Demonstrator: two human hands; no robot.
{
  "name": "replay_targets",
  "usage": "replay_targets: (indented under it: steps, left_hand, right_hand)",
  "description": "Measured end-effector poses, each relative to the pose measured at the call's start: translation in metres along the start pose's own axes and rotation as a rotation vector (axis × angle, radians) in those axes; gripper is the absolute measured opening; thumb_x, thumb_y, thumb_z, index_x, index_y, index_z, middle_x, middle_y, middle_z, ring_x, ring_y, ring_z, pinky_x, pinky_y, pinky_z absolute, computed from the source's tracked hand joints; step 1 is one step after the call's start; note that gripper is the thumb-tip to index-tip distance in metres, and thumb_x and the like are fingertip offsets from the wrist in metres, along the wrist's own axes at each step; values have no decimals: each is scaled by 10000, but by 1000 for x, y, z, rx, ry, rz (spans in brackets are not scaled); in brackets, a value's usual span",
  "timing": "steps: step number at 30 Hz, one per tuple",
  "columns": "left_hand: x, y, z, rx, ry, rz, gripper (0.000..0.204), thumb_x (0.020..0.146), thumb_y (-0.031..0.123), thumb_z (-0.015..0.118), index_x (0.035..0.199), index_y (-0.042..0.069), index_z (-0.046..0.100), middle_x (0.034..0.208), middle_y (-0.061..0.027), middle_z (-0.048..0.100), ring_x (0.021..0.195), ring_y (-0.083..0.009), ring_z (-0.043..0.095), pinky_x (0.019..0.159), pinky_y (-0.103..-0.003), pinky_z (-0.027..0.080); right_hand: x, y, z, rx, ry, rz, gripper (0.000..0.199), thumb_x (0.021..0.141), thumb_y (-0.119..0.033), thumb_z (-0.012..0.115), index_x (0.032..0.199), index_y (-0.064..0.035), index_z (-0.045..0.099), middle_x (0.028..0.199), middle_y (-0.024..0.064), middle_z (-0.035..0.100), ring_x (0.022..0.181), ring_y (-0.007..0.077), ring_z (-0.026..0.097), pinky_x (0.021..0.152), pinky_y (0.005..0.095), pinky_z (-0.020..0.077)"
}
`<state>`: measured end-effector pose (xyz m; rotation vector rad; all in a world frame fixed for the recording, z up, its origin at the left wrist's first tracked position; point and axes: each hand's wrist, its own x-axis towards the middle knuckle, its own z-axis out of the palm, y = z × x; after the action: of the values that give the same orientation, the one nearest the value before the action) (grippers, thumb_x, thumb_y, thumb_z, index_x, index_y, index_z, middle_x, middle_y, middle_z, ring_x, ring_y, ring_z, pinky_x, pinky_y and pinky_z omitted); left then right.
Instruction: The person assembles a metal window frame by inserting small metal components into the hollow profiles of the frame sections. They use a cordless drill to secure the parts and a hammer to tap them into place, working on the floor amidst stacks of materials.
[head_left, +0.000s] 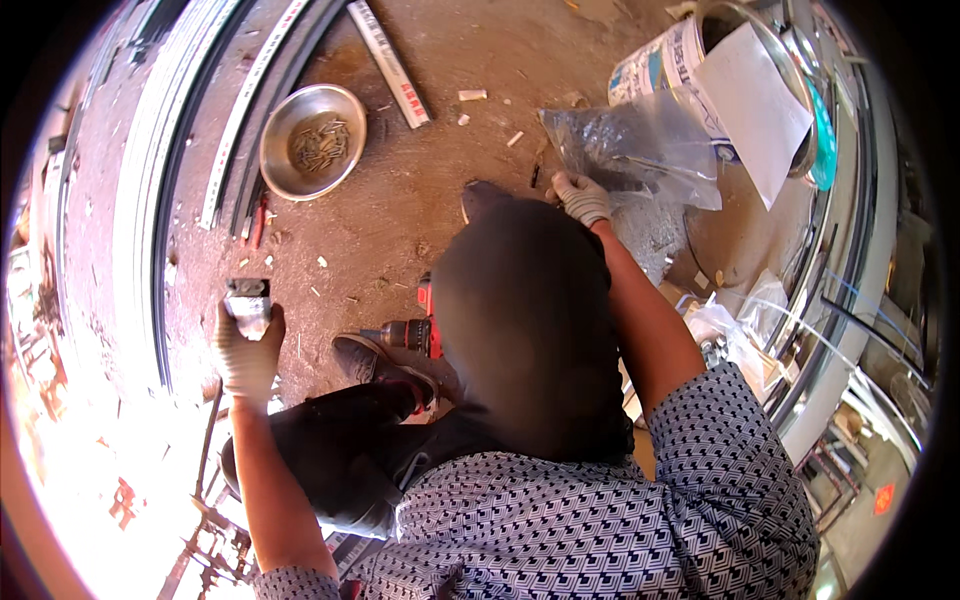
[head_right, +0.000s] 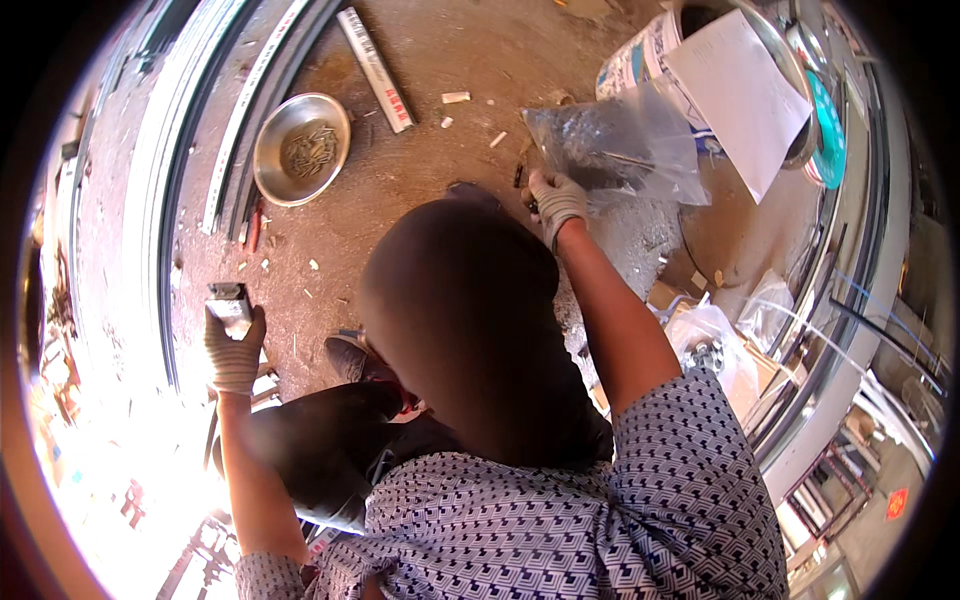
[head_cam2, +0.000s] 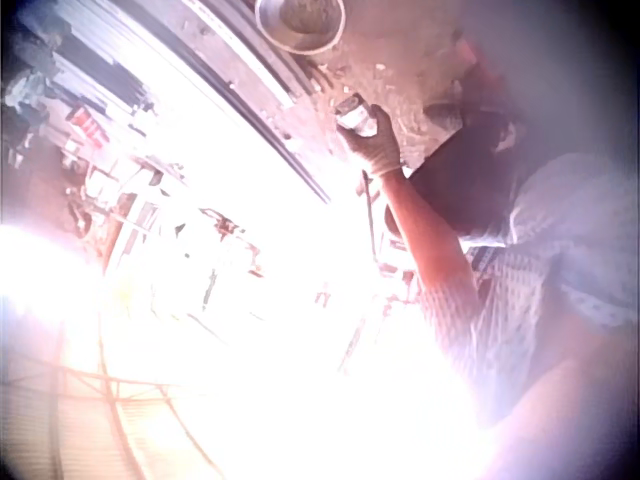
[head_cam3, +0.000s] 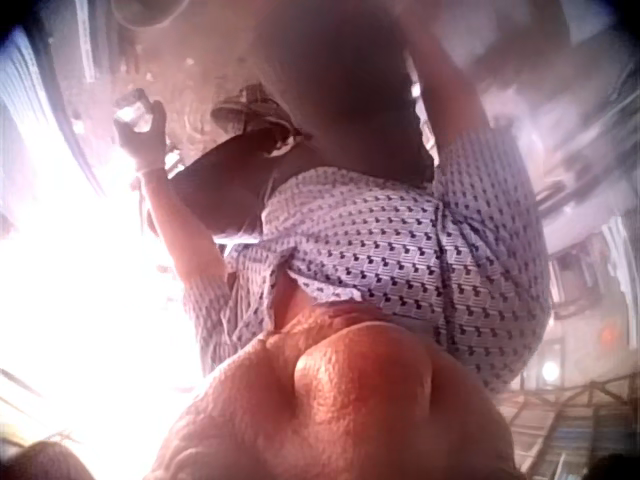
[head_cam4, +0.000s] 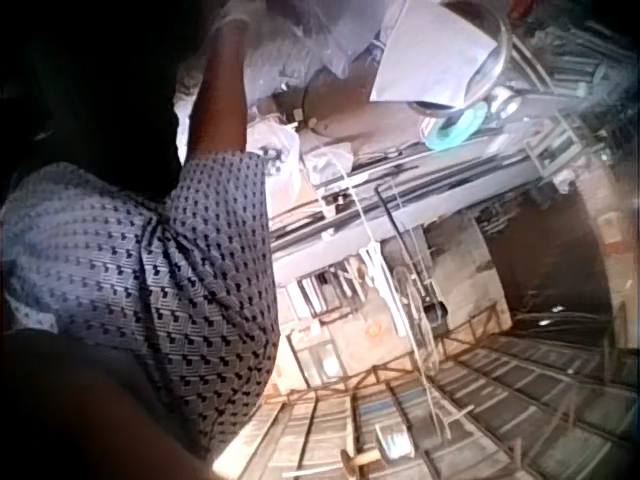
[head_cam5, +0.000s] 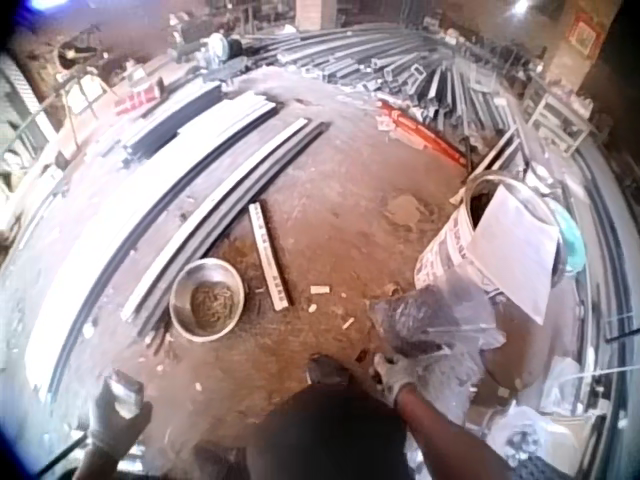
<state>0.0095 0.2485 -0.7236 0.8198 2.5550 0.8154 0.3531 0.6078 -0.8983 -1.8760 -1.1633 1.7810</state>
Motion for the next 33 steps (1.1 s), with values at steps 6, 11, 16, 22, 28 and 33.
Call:
replay_targets:
  steps: [6, 11, 16, 22, 28, 33]
  left_hand:
    - [-14, 0, -1, -83, -17, 80, 461, 788, 113, 842, 1182, 61, 608, 962, -57, 717, 849, -136, 667, 791, -284, 555]
    - [-18, 14, -4, -174, 22, 199, 555, 743, 173, 874, 1218, 74, 604, 1008, -115, 740, 909, -237, 735, 827, -326, 576]
    - [-27, 38, -23, -231, 68, 313, 563, 718, 179, 871, 1211, 65, 622, 994, -120, 733, 915, -261, 741, 829, -339, 582]
    - [-38, 61, -37, -429, 8, 476, 531, 682, 83, 836, 1172, 93, 632, 979, -70, 713, 907, -198, 714, 840, -337, 564]
    - [-45, 52, -41, -490, -80, 491, 586, 681, 120, 852, 1214, 58, 617, 1171, -118, 676, 1052, -269, 686, 937, -367, 538]
    - [-44, 53, -45, -447, -127, 536, 618, 665, 122, 859, 1228, 56, 613, 1208, -155, 651, 1104, -306, 665, 955, -386, 529]
  right_hand:
    - [-44, -134, 44, -22, -138, -267, 254, 967, -302, 722, 1036, -57, 728, 757, -1, 680, 574, 65, 549, 469, 225, 411]
    - [-119, -241, 101, -148, -305, -635, 246, 965, -296, 712, 1054, -66, 711, 787, 11, 685, 607, 58, 556, 471, 230, 421]
    - [-218, -286, 172, -361, -449, -911, 182, 993, -200, 665, 1073, -40, 698, 827, 19, 706, 693, 58, 598, 581, 247, 485]
    - [-227, -226, 238, -391, -627, -1263, 148, 945, -175, 717, 1018, -46, 712, 856, 65, 749, 742, 105, 678, 717, 274, 555]
    - [-257, -177, 260, -502, -694, -1457, 139, 942, -127, 707, 1057, -50, 699, 911, 118, 735, 806, 222, 709, 750, 329, 566]
    - [-269, -175, 269, -521, -716, -1699, 155, 945, -85, 707, 1087, -22, 695, 960, 120, 750, 847, 195, 722, 780, 310, 565]
